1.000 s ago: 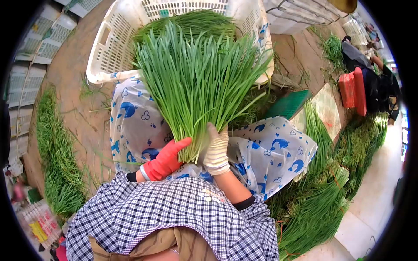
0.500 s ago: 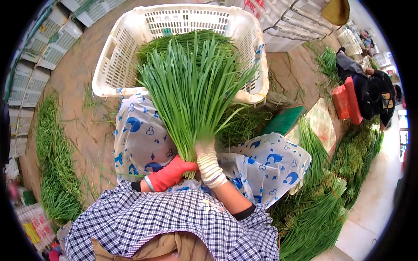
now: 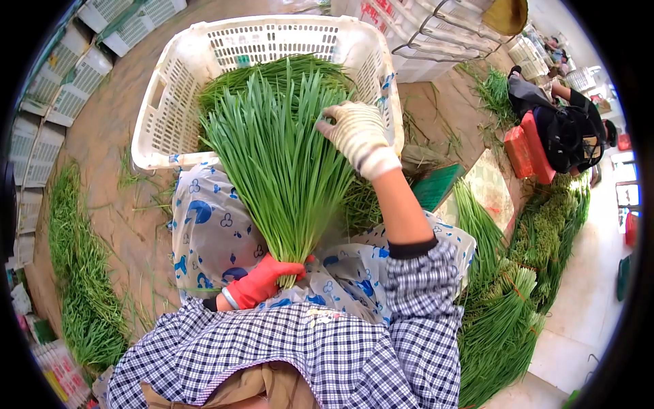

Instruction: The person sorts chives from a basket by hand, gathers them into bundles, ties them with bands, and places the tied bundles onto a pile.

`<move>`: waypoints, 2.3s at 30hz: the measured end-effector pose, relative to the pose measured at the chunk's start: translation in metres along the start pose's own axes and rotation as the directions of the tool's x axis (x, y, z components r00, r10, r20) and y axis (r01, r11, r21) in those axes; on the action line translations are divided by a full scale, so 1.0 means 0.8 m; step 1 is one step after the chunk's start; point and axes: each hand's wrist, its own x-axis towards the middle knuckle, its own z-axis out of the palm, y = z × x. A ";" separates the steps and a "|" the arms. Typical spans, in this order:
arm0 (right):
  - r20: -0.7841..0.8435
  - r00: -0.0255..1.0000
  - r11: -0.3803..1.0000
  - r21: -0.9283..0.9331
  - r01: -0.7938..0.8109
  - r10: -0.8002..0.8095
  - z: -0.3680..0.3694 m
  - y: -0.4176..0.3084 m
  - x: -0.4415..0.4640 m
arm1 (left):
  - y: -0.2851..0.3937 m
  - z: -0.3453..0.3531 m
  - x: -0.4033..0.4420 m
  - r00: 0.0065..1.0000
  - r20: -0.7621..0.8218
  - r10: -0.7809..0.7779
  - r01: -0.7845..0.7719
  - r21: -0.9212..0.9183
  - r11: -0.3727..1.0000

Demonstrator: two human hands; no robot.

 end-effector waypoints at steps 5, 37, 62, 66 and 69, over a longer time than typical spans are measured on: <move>0.336 0.937 0.994 -0.064 -0.085 0.101 0.017 0.014 0.023 | -0.002 -0.006 0.002 0.999 0.041 -0.017 0.020 -0.056 0.998; 0.181 0.983 0.997 0.067 0.031 -0.043 0.075 0.034 0.041 | 0.000 -0.011 0.004 0.995 0.100 -0.017 0.026 -0.086 0.996; 0.568 0.823 0.999 0.052 -0.005 -0.025 0.068 -0.037 0.112 | -0.003 -0.009 0.008 0.998 0.068 -0.007 0.012 -0.072 0.997; 0.667 0.744 0.993 0.061 -0.097 0.032 0.059 -0.041 0.123 | -0.007 -0.011 0.011 0.998 0.064 0.006 -0.001 -0.066 0.998; 0.699 0.715 0.988 0.084 -0.128 0.033 0.061 -0.039 0.120 | -0.001 -0.007 0.007 0.997 0.077 -0.029 0.035 -0.079 0.996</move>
